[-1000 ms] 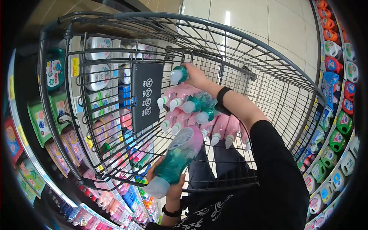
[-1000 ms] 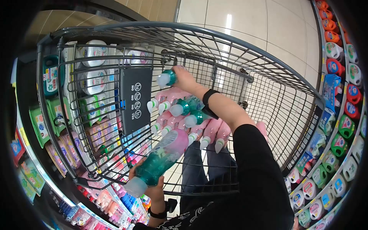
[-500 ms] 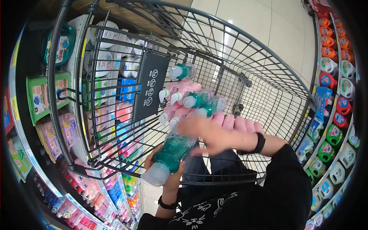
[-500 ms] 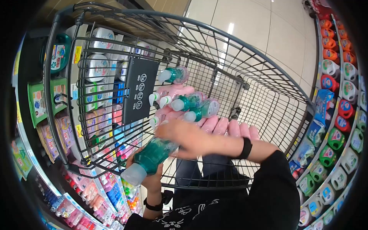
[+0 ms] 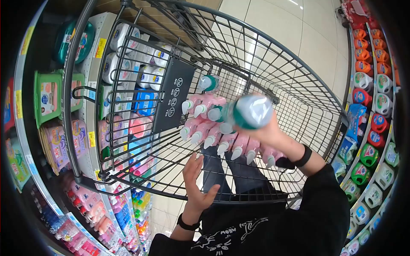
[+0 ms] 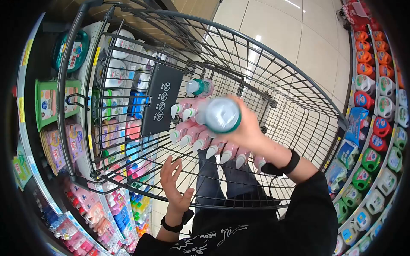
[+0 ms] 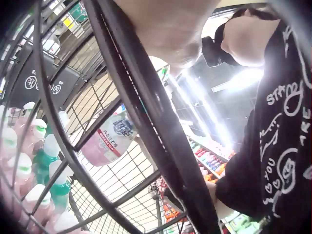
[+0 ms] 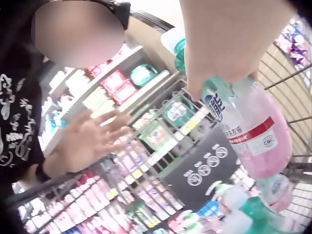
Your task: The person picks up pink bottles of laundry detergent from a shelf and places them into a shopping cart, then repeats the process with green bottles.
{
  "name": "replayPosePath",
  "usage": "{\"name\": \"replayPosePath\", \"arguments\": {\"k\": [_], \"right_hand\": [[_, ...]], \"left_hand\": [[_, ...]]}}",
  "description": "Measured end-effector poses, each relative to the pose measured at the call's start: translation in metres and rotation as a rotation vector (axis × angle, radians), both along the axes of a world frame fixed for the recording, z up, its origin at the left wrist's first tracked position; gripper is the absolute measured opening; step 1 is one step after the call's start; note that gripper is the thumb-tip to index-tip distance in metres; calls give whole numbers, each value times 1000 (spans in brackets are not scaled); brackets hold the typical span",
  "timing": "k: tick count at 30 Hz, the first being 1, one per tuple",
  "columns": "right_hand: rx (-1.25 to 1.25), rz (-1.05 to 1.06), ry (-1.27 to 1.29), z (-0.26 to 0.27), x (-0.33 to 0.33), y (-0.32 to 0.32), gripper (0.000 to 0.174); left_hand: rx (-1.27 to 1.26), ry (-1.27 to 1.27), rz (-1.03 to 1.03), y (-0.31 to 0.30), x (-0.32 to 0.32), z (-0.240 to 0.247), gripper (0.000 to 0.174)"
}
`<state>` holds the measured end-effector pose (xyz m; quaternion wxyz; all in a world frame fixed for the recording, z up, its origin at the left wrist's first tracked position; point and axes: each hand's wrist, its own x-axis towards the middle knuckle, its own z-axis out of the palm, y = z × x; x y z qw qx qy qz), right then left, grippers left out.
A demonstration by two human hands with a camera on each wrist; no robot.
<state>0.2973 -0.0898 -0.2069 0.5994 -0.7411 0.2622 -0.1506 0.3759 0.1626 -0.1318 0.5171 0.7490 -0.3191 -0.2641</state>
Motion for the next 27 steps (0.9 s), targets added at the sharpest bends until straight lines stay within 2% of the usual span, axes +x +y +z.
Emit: {"name": "replayPosePath", "arguments": {"k": [1, 2, 3, 4, 9, 12, 15, 19, 20, 21, 23, 26, 27], "right_hand": [[-194, -90, 0, -4, 9, -11, 91], [-250, -152, 14, -21, 18, -22, 90], [-424, -145, -13, -43, 28, -37, 88], [-367, -208, 10, -61, 41, -46, 86], [-105, -175, 51, -163, 100, -79, 81], [-235, -193, 94, -232, 119, -75, 80], [-192, -327, 5, -263, 129, -66, 78], [-411, -266, -19, -258, 131, -60, 82], [-313, -273, -20, -261, 130, -59, 83], [-291, -258, -10, -257, 126, -59, 77], [-160, -404, 13, -261, 120, -51, 76], [3, -286, 162, -241, 77, -44, 68], [96, -102, 247, -220, 57, -42, 61]], "left_hand": [[16, -65, -30, 4, 1, 0, 71], [33, -132, -61, 5, 1, 0, 66], [21, -138, -71, 3, 0, 1, 63], [11, -145, -82, 0, 1, 5, 60], [11, -127, -138, -5, 3, 4, 51], [40, -136, -189, -9, 3, 4, 49], [53, -150, -179, -8, 2, 0, 48], [87, -185, -231, -9, 1, 0, 49], [92, -186, -239, -10, 1, 0, 50], [89, -182, -235, -11, 1, 0, 50], [89, -174, -228, -12, 2, 1, 50], [81, -186, -215, -10, 1, 1, 47], [74, -194, -211, -10, 1, 0, 46]]}}
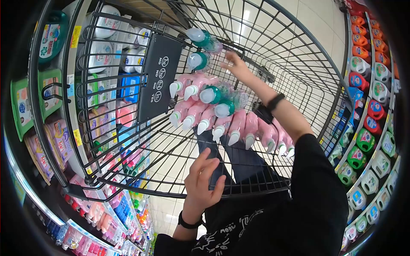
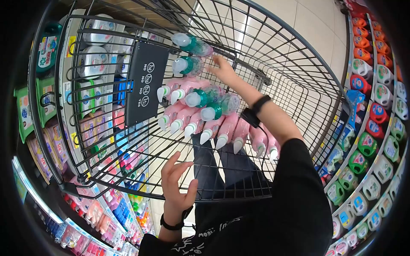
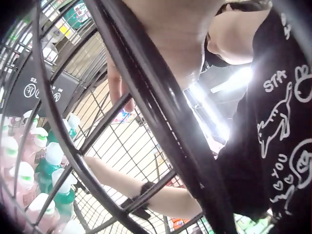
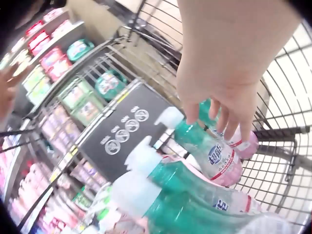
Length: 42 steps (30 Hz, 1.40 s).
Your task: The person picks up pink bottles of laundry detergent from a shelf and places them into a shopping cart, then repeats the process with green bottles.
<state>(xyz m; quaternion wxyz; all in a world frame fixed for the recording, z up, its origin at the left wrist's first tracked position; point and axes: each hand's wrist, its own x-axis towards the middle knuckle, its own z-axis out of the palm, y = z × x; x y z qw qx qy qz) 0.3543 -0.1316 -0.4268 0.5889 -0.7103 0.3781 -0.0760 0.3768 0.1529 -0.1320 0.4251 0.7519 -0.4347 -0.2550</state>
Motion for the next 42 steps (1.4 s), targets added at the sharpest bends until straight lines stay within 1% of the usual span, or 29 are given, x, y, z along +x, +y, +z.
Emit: {"name": "replayPosePath", "arguments": {"k": [1, 3, 4, 5, 8, 9, 12, 14, 15, 18, 20, 22, 23, 25, 28, 31, 34, 36, 37, 40, 42], "right_hand": [[121, 176, 72, 29, -21, 5, 54], [17, 522, 100, 87, -52, 20, 49], [-53, 631, 108, 98, -67, 32, 54], [-121, 740, 116, 106, -79, 43, 59], [-356, 785, 70, 112, -92, 75, 68], [-405, 769, 81, 104, -90, 82, 73], [-549, 776, 125, 81, -72, 94, 70], [-480, 777, 87, 66, -66, 90, 64], [-447, 778, 71, 65, -65, 88, 61], [-466, 756, 50, 76, -85, 71, 59], [-457, 603, -26, 78, -111, 56, 57], [-407, 391, -32, 84, -135, 45, 53], [-390, 339, -6, 85, -139, 40, 52], [-350, 219, 56, 107, -140, 33, 51], [-492, 237, 80, 120, -116, 17, 50], [-648, 220, -14, 111, -83, 10, 50], [-612, 192, -48, 87, -46, 5, 49], [-574, 162, -5, 62, -24, 5, 50], [-553, 147, 15, 57, -11, 7, 50], [-611, 163, 5, 51, 17, 15, 52], [-553, 186, 35, 51, 19, 18, 52]], "left_hand": [[-6, 7, -4, 0, -1, 0, 43], [-14, 2, -27, -1, -1, 0, 43], [-16, 0, -36, -2, -1, -1, 43], [-67, -55, 11, -7, 0, -2, 39], [-59, -88, 2, -7, 0, -2, 39], [-61, -86, -4, -7, -1, -3, 39], [-38, -81, -30, -5, -1, -2, 39], [-14, -77, -54, -6, -2, 0, 38], [-14, -78, -54, -5, -3, -1, 37], [14, -87, -70, -6, -3, -1, 36], [1, -118, -90, -6, -3, -3, 35], [8, -111, -123, -5, -2, -1, 35], [-14, -137, -109, -6, -2, 0, 34], [-7, -158, -111, -6, -1, 0, 34], [-2, -168, -119, -6, -2, 1, 34], [-2, -172, -117, -8, -2, 1, 34], [6, -183, -113, -8, -2, 1, 34], [12, -192, -110, -8, -3, 0, 34], [9, -196, -108, -8, -3, -1, 35], [5, -206, -101, -7, -3, -2, 36], [-3, -206, -103, -7, -3, -2, 37]]}}
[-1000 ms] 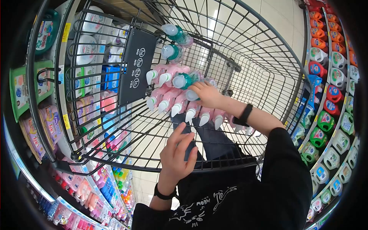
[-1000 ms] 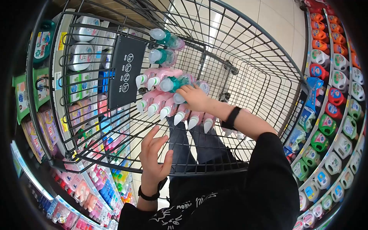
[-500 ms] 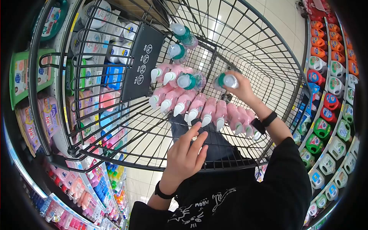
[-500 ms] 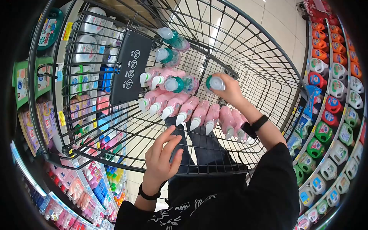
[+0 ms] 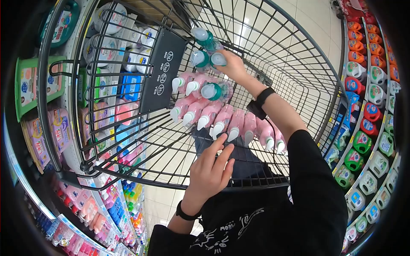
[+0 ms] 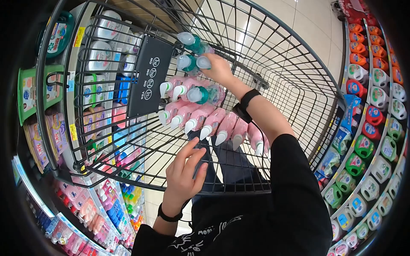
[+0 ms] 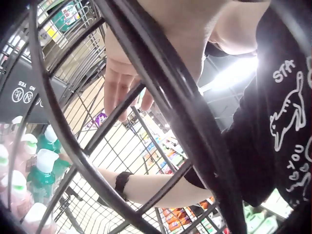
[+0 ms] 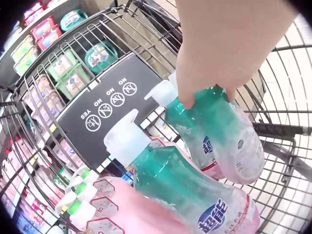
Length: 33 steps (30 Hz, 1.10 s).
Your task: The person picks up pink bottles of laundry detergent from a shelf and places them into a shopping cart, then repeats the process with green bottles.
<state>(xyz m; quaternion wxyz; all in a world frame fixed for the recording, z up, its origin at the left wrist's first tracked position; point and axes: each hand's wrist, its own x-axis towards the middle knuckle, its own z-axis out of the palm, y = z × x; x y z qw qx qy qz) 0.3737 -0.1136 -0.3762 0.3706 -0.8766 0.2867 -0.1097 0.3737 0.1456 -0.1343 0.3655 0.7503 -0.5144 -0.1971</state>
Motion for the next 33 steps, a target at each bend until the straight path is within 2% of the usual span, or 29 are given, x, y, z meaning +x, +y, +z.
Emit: {"name": "replayPosePath", "arguments": {"k": [2, 3, 6, 9, 12, 13, 15, 17, 20, 23, 27, 30, 33], "right_hand": [[64, 3, 76, 7, 1, -2, 50], [104, 63, 109, 5, -3, -5, 57], [312, 175, -9, -4, -9, -10, 72], [196, 104, -95, 0, -10, -10, 87], [294, -47, 155, 10, -21, -4, 94], [296, -39, 343, 9, -28, -1, 96], [375, 173, 516, 17, -42, 10, 95], [254, 347, 443, 2, -56, 35, 87], [153, 251, 438, 0, -49, 74, 83], [228, 211, 290, -12, -44, 76, 77], [195, 343, 379, -1, -58, 52, 72], [289, 165, 413, 10, -92, 31, 74], [175, -36, 55, 0, -114, 17, 79]], "left_hand": [[10, 8, -4, -1, 1, 1, 36], [16, 15, -1, -1, 1, 3, 35], [30, 25, 9, 0, 0, 2, 35], [37, 31, 2, -1, 0, 2, 35], [42, 39, 0, 0, 0, 1, 37], [39, 42, 0, 0, 0, 1, 38], [39, 37, -3, -1, 1, 2, 38], [40, 41, -2, -1, 0, 1, 38], [46, 49, 3, -2, -1, 1, 38], [53, 46, -5, -2, 0, 1, 36], [67, 70, -15, -3, 0, 3, 33], [73, 74, -16, -3, 0, 4, 33], [50, 32, -17, -2, 1, 1, 36]]}}
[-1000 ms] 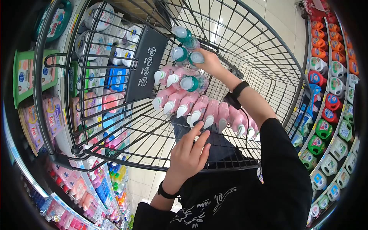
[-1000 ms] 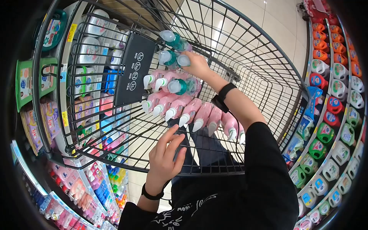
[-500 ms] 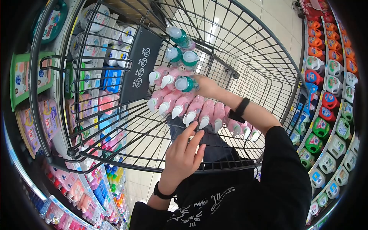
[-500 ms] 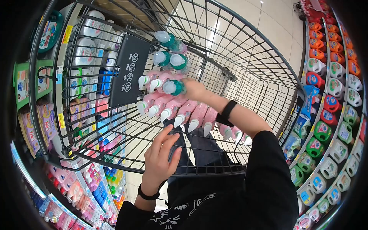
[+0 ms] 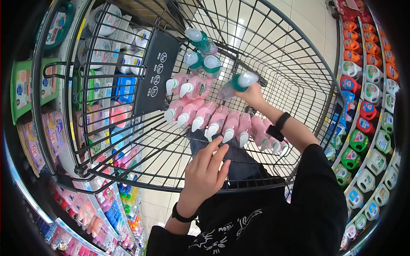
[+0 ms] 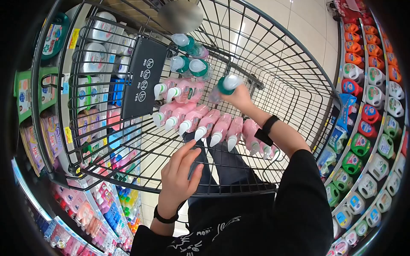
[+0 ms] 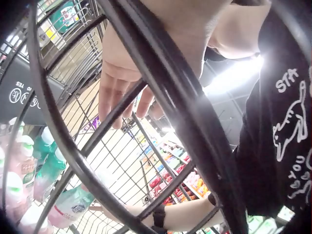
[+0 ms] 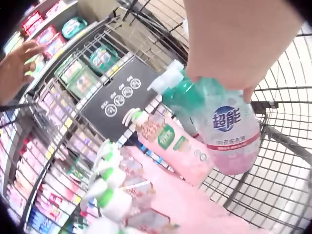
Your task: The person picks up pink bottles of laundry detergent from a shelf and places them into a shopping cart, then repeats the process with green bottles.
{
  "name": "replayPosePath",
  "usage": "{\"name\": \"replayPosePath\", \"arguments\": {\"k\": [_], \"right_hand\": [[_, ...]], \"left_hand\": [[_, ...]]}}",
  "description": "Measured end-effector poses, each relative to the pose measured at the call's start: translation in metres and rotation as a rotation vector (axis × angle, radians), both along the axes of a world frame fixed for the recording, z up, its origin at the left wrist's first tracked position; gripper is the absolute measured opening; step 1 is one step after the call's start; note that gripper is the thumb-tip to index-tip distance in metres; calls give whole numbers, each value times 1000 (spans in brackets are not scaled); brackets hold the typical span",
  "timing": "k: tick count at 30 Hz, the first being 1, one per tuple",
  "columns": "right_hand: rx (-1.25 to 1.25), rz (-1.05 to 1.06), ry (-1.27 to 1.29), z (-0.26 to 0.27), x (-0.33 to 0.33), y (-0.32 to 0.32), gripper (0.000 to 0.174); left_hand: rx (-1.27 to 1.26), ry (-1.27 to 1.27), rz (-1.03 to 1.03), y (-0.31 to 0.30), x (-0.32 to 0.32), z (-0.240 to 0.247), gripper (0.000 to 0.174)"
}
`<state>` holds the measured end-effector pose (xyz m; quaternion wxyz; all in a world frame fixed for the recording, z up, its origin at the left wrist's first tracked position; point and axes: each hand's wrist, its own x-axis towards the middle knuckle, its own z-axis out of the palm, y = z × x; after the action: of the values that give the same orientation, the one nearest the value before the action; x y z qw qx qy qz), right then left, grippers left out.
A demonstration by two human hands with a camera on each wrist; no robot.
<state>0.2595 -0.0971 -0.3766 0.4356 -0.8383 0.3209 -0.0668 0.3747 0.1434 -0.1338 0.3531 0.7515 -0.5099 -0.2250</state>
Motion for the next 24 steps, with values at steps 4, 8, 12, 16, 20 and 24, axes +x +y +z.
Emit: {"name": "replayPosePath", "arguments": {"k": [4, 8, 12, 16, 20, 24], "right_hand": [[-18, -747, -25, 2, 19, -19, 51], [-93, -782, -17, -6, 56, -35, 52], [-117, -773, -54, -39, 97, -38, 65], [-194, -658, -21, -51, 119, -35, 75], [-349, -663, 41, -85, 120, -45, 84], [135, -608, 128, -86, 93, -55, 79]], "left_hand": [[-10, -11, -4, 1, 0, 0, 37], [-4, -10, -3, 0, -1, -1, 36], [18, 10, 0, -1, -1, 1, 34], [30, 7, -4, 0, 0, 1, 34], [-6, 23, -1, -1, -2, 6, 30], [-242, -26, -39, 22, -3, 8, 25]]}}
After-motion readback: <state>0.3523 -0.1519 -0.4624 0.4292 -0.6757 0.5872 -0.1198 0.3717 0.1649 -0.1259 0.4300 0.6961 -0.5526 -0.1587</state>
